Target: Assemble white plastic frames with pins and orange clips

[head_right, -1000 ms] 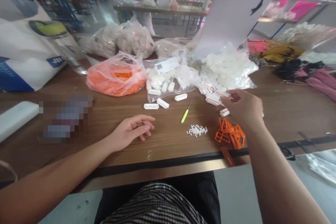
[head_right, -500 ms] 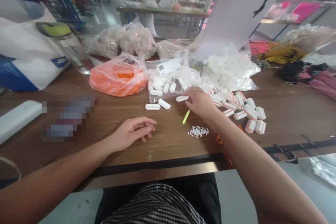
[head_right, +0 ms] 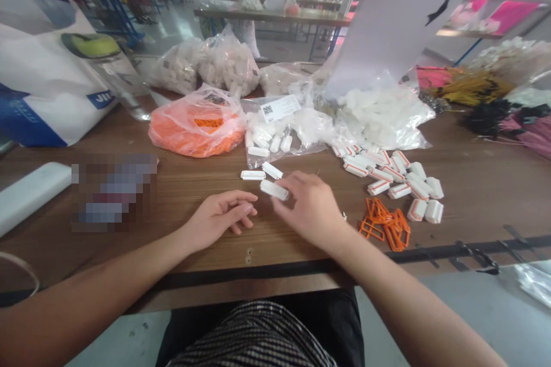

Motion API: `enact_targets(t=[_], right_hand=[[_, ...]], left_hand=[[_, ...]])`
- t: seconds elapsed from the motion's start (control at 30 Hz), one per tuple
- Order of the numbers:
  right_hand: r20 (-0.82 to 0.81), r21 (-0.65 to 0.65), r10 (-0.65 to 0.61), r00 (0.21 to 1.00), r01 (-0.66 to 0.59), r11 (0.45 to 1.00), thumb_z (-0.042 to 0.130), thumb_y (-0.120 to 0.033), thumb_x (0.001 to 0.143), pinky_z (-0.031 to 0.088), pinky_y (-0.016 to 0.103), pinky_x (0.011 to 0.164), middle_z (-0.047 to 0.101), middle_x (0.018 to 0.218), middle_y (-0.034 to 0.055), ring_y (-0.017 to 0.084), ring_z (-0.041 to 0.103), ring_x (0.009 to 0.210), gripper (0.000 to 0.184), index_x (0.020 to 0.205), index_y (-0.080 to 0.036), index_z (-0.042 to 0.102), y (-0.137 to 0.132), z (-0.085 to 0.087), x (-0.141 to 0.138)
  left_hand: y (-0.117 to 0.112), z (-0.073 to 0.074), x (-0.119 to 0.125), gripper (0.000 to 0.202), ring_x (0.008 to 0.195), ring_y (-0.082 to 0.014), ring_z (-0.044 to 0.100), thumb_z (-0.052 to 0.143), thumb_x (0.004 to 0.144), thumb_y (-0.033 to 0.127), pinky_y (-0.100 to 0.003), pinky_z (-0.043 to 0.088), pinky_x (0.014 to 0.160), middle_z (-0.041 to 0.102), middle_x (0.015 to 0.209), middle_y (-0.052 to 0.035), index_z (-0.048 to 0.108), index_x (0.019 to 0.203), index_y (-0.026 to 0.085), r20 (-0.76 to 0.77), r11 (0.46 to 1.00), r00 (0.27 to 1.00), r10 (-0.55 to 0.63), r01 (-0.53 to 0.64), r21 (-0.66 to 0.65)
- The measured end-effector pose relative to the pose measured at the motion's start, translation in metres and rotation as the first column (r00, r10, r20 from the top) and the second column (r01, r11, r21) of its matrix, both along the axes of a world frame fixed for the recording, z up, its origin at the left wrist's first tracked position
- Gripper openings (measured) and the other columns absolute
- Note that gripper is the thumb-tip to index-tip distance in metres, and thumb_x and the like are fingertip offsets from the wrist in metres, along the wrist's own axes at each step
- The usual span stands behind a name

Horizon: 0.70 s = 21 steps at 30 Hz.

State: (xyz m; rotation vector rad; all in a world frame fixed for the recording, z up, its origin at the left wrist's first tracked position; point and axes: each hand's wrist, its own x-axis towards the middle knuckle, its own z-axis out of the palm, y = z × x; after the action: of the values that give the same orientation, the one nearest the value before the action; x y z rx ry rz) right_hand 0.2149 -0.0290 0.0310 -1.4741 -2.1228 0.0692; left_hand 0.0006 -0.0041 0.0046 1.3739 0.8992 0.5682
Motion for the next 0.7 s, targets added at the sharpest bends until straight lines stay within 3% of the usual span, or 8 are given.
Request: enact_targets(t=[0.17, 0.27, 0.37, 0.43, 0.47, 0.53, 0.6, 0.7], right_hand=[[0.199, 0.235, -0.057, 0.978, 0.008, 0.972, 0.054, -0.021, 0.089, 0.044, 0.032, 0.058, 0.065, 0.073, 0.0081, 0.018, 0.056, 0.061, 0.020, 0.096, -0.012, 0.070, -0.021, -0.022, -0.040], [0.158, 0.200, 0.013, 0.987, -0.045, 0.979, 0.054, -0.020, 0.089, 0.048, 0.033, 0.060, 0.067, 0.079, 0.0109, 0.021, 0.059, 0.069, 0.021, 0.101, -0.009, 0.068, -0.027, -0.025, -0.051], [-0.007, 0.089, 0.147, 0.989, -0.146, 0.985, 0.055, -0.021, 0.089, 0.053, 0.035, 0.069, 0.070, 0.090, 0.0114, 0.022, 0.063, 0.081, 0.023, 0.105, -0.011, 0.067, -0.031, -0.018, -0.051], [-0.136, 0.015, 0.188, 0.973, -0.188, 0.982, 0.053, -0.021, 0.090, 0.053, 0.034, 0.074, 0.072, 0.092, 0.0080, 0.019, 0.065, 0.082, 0.021, 0.102, -0.016, 0.069, -0.030, -0.011, -0.037], [-0.185, -0.023, 0.170, 0.968, -0.177, 0.984, 0.051, -0.021, 0.091, 0.053, 0.033, 0.074, 0.073, 0.090, 0.0058, 0.017, 0.066, 0.081, 0.021, 0.100, -0.018, 0.070, -0.029, -0.008, -0.025], [-0.211, -0.083, -0.003, 0.977, -0.015, 0.996, 0.053, -0.025, 0.090, 0.052, 0.032, 0.068, 0.073, 0.083, 0.0030, 0.016, 0.066, 0.073, 0.020, 0.092, -0.021, 0.072, -0.023, -0.004, 0.007], [-0.150, -0.209, -0.154, 0.977, 0.121, 0.971, 0.059, -0.027, 0.085, 0.051, 0.030, 0.060, 0.074, 0.076, 0.0010, 0.016, 0.066, 0.066, 0.016, 0.084, -0.022, 0.074, -0.017, -0.003, 0.045], [-0.003, -0.390, -0.245, 0.970, 0.224, 0.893, 0.063, -0.031, 0.078, 0.047, 0.029, 0.050, 0.073, 0.065, -0.0002, 0.016, 0.063, 0.054, 0.015, 0.071, -0.024, 0.075, -0.012, -0.007, 0.090]], left_hand=[[-0.003, 0.002, 0.001, 0.038, 0.083, -0.0179, 0.066, 0.048, 0.093, 0.046, -0.024, 0.054, 0.059, 0.069, 0.095, -0.0096, 0.066, 0.099, 0.014, -0.001, 0.998, 0.998, -0.062, 0.062, 0.027], [-0.001, 0.001, 0.000, 0.035, 0.081, -0.0171, 0.064, 0.053, 0.090, 0.043, -0.024, 0.054, 0.058, 0.067, 0.099, -0.0077, 0.062, 0.113, 0.018, 0.028, 0.999, 0.998, -0.049, 0.049, 0.000], [0.001, 0.000, -0.003, 0.036, 0.080, -0.0166, 0.063, 0.053, 0.090, 0.037, -0.026, 0.053, 0.062, 0.067, 0.099, -0.0067, 0.058, 0.122, 0.020, -0.023, 0.996, 0.998, -0.064, 0.066, 0.060], [0.001, 0.002, -0.006, 0.034, 0.080, -0.0167, 0.062, 0.050, 0.093, 0.033, -0.029, 0.053, 0.066, 0.066, 0.102, -0.0070, 0.058, 0.123, 0.021, -0.158, 0.969, 0.984, -0.084, 0.117, 0.217], [-0.001, 0.003, -0.006, 0.033, 0.081, -0.0171, 0.061, 0.049, 0.093, 0.031, -0.030, 0.052, 0.069, 0.065, 0.105, -0.0072, 0.059, 0.123, 0.023, -0.257, 0.927, 0.963, -0.082, 0.169, 0.335], [-0.003, 0.005, -0.008, 0.030, 0.091, -0.0207, 0.060, 0.050, 0.092, 0.027, -0.037, 0.051, 0.081, 0.064, 0.106, -0.0075, 0.062, 0.119, 0.022, -0.415, 0.805, 0.908, -0.061, 0.291, 0.518], [-0.006, 0.006, -0.008, 0.028, 0.097, -0.0229, 0.059, 0.048, 0.093, 0.026, -0.041, 0.049, 0.086, 0.062, 0.107, -0.0078, 0.063, 0.117, 0.021, -0.502, 0.724, 0.864, -0.037, 0.369, 0.582], [-0.007, 0.006, -0.007, 0.029, 0.095, -0.0221, 0.061, 0.046, 0.095, 0.027, -0.040, 0.050, 0.086, 0.060, 0.107, -0.0071, 0.061, 0.120, 0.022, -0.546, 0.693, 0.837, -0.042, 0.418, 0.588]])
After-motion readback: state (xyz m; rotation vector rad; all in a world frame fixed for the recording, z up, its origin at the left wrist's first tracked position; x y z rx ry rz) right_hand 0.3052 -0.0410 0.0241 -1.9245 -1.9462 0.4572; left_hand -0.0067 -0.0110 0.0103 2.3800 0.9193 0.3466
